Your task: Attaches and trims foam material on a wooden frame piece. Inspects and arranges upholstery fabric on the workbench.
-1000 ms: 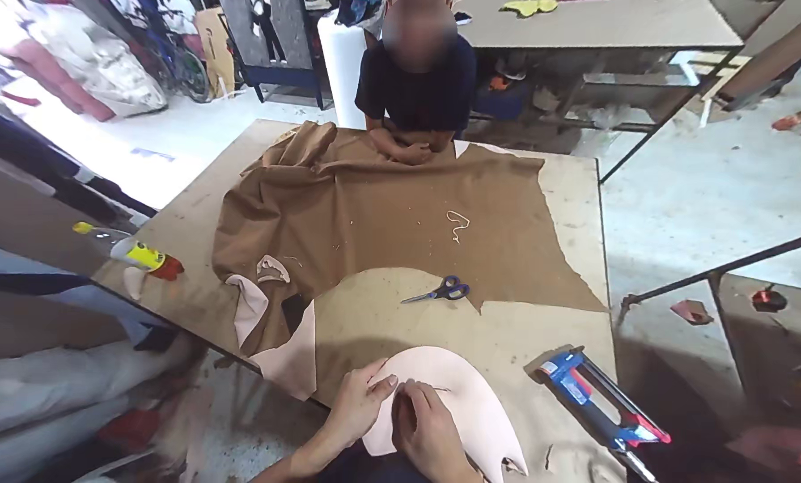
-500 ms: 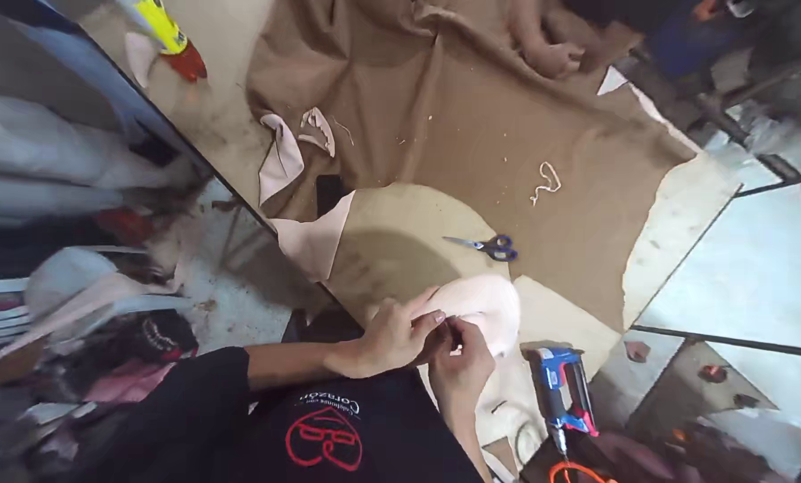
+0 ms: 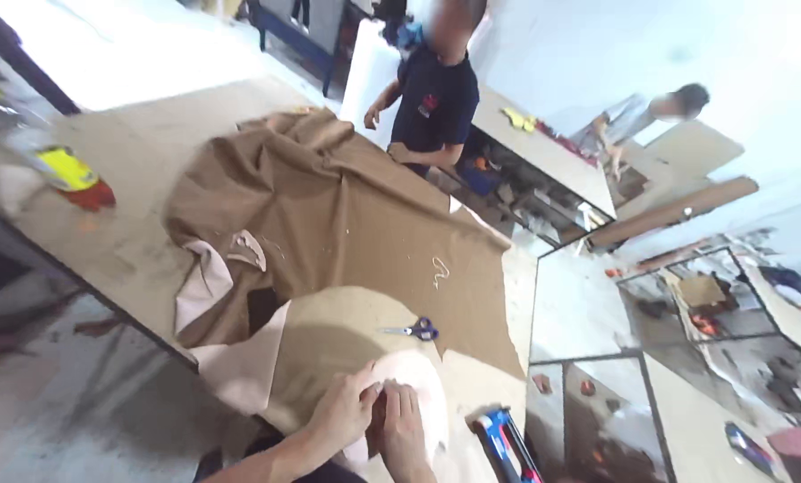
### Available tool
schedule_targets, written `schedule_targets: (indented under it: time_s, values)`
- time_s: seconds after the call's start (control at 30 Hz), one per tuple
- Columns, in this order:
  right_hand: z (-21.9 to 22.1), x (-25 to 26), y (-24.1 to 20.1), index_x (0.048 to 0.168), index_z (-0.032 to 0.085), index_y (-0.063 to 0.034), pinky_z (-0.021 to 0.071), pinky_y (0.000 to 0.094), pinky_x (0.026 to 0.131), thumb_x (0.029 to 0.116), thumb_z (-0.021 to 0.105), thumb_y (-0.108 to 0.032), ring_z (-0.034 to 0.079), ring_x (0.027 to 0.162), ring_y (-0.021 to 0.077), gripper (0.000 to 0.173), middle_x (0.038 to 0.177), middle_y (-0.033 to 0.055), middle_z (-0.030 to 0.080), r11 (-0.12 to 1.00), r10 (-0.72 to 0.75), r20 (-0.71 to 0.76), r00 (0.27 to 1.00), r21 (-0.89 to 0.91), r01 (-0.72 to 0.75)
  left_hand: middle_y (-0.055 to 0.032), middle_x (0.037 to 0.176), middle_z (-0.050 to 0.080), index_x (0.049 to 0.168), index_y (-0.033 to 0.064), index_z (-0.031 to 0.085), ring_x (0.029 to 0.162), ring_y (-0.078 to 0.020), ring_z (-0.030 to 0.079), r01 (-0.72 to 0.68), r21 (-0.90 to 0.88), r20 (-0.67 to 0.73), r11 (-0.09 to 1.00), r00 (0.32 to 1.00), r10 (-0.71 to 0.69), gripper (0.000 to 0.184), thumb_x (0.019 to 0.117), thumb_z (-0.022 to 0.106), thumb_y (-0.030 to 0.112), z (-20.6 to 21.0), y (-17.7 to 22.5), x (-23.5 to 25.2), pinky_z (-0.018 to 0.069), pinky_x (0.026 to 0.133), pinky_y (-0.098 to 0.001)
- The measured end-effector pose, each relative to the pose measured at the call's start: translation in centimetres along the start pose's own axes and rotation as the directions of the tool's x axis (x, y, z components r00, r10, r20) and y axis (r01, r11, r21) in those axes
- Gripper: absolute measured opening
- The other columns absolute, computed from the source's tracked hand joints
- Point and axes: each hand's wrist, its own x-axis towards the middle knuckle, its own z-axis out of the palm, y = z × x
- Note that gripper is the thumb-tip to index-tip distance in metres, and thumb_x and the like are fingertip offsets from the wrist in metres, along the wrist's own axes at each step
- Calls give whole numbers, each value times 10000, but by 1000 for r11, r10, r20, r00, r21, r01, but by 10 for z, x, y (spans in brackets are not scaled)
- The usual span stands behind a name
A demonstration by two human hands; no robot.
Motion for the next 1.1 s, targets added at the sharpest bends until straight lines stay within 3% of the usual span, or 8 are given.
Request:
schedule_targets:
  time_s: [0.17, 0.27, 0.33, 0.4, 0.47, 0.67, 0.93, 1.1]
  values:
    - [3, 8, 4, 1057, 729, -21, 584, 392, 903, 884, 651, -123, 701, 983, 271, 215, 1029, 120, 725, 998, -35, 8, 999, 59, 35, -133, 1117, 744, 1496, 160, 541, 1047, -260, 723, 20, -3, 175, 1000, 984, -19, 483, 1062, 512, 369, -23, -3, 14, 561, 972, -481]
    - [1, 13, -19, 1044, 736, -12, 611, 346, 863, 902, 696, -103, 716, 943, 228, 173, 990, 121, 719, 957, 211, -45, 976, 215, -197, -117, 1143, 745, 1479, 155, 565, 1065, -231, 720, 18, -61, 132, 998, 991, -10, 496, 1054, 524, 407, -35, -1, 23, 561, 985, -459]
    - [-9, 16, -34, 999, 742, -34, 619, 318, 758, 912, 721, -137, 715, 840, 159, 136, 932, 84, 721, 862, 396, 34, 918, 330, -384, -105, 1118, 752, 1475, 158, 570, 1040, -215, 727, 19, -72, 112, 997, 994, -11, 507, 1053, 512, 432, -34, -4, 22, 570, 967, -444]
    - [-18, 14, -39, 982, 743, -48, 619, 303, 709, 907, 739, -168, 700, 762, 109, 142, 878, 43, 719, 766, 482, 144, 864, 409, -496, -100, 1048, 761, 1478, 173, 570, 972, -214, 737, 18, -54, 100, 998, 995, -13, 514, 1053, 499, 453, -31, -8, 15, 584, 916, -441]
    - [-22, 15, -46, 1019, 750, -15, 625, 342, 761, 907, 734, -132, 719, 799, 141, 163, 903, 73, 735, 723, 497, 221, 839, 429, -541, -101, 1018, 764, 1482, 182, 565, 943, -219, 743, 18, -30, 88, 999, 996, -16, 526, 1049, 499, 472, -31, -12, 9, 592, 892, -450]
    - [-14, 0, -65, 1072, 710, 44, 597, 495, 875, 957, 626, -87, 716, 961, 348, 193, 1012, 204, 712, 832, 427, 292, 856, 245, -499, -110, 1219, 716, 1484, 103, 493, 1114, -204, 705, 210, -266, 178, 941, 970, -167, 633, 976, 653, 446, -17, -36, -14, 560, 1019, -457]
    - [-23, -47, -72, 1017, 745, -16, 613, 462, 813, 944, 645, -189, 729, 887, 272, 213, 941, 127, 733, 836, 204, 511, 835, 352, -420, -131, 1216, 682, 1415, 103, 478, 1073, -240, 691, 402, -745, 183, 533, 891, -416, 632, 891, 785, 273, 20, -60, -94, 590, 923, -453]
    - [-35, -85, -69, 1039, 746, -42, 599, 490, 841, 938, 638, -213, 728, 932, 274, 226, 987, 119, 740, 830, 7, 595, 804, 445, -337, -148, 1197, 695, 1432, 87, 478, 1066, -264, 700, 380, -822, 97, 424, 828, -553, 645, 880, 771, 244, 60, -64, -154, 593, 919, -476]
